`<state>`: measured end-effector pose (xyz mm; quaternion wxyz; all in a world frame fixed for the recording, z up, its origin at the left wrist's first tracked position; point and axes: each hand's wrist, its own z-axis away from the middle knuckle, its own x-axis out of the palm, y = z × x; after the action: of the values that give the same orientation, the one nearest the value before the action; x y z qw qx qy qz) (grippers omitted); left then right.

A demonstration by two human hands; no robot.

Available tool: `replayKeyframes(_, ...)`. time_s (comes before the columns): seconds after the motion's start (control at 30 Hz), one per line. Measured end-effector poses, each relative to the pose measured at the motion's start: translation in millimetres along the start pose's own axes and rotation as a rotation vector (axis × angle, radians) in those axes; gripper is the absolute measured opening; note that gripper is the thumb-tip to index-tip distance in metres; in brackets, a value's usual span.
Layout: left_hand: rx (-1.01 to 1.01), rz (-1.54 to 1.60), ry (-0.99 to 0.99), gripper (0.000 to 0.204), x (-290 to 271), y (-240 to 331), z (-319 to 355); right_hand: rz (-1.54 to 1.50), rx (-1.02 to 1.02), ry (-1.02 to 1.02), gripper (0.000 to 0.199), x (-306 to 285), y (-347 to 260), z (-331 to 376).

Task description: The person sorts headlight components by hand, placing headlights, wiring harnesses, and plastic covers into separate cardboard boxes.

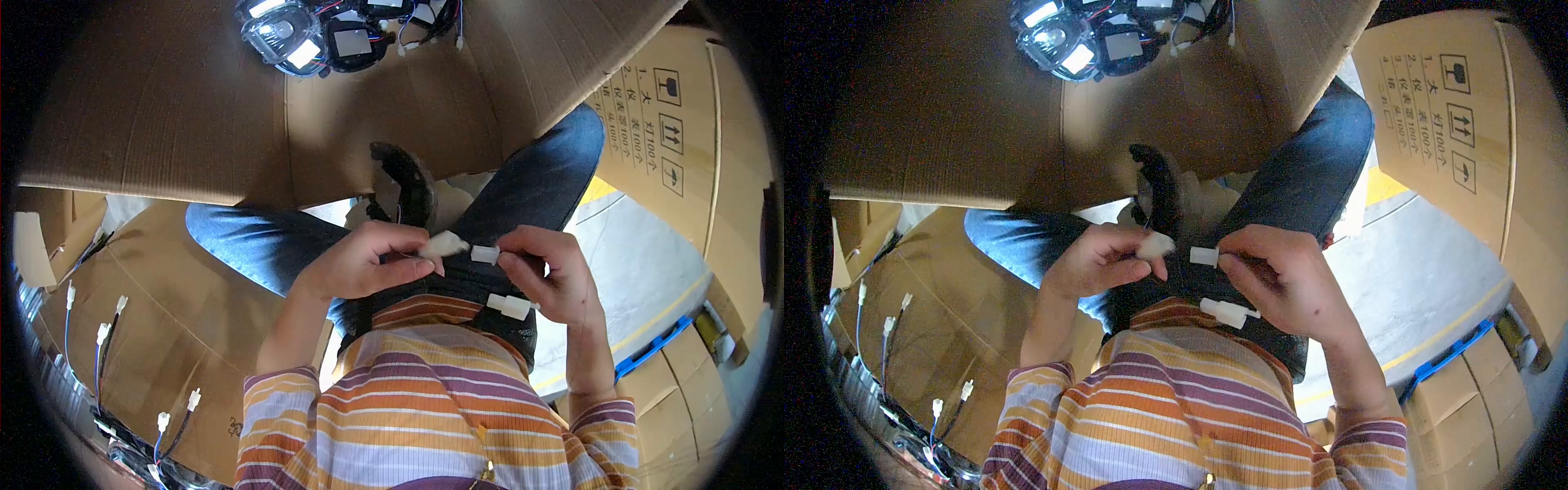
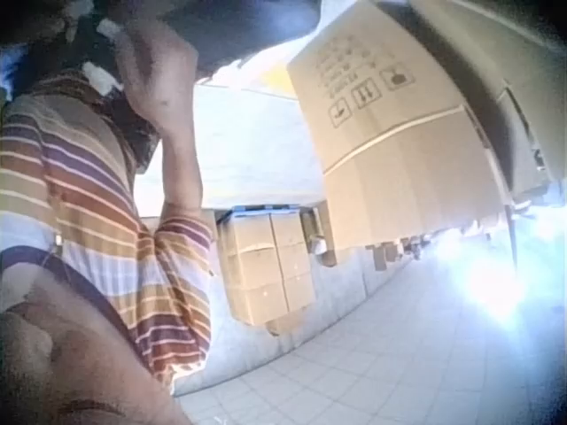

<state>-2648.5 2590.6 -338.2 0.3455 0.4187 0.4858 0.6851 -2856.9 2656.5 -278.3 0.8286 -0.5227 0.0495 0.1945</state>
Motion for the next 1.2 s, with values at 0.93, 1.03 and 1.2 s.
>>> replayKeyframes(0.93,0.192,-0.027,-0.372,0.030,-2,7,-8,0.096,-0.312,-0.114,0.011,3,-12,6)
replayKeyframes(1.03,0.183,-0.046,-0.372,0.030,-1,5,-9,0.099,-0.305,-0.081,0.012,4,-11,6)
replayKeyframes(1.2,0.178,-0.026,-0.324,0.029,2,5,-8,0.019,-0.264,-0.075,0.010,4,-2,6)
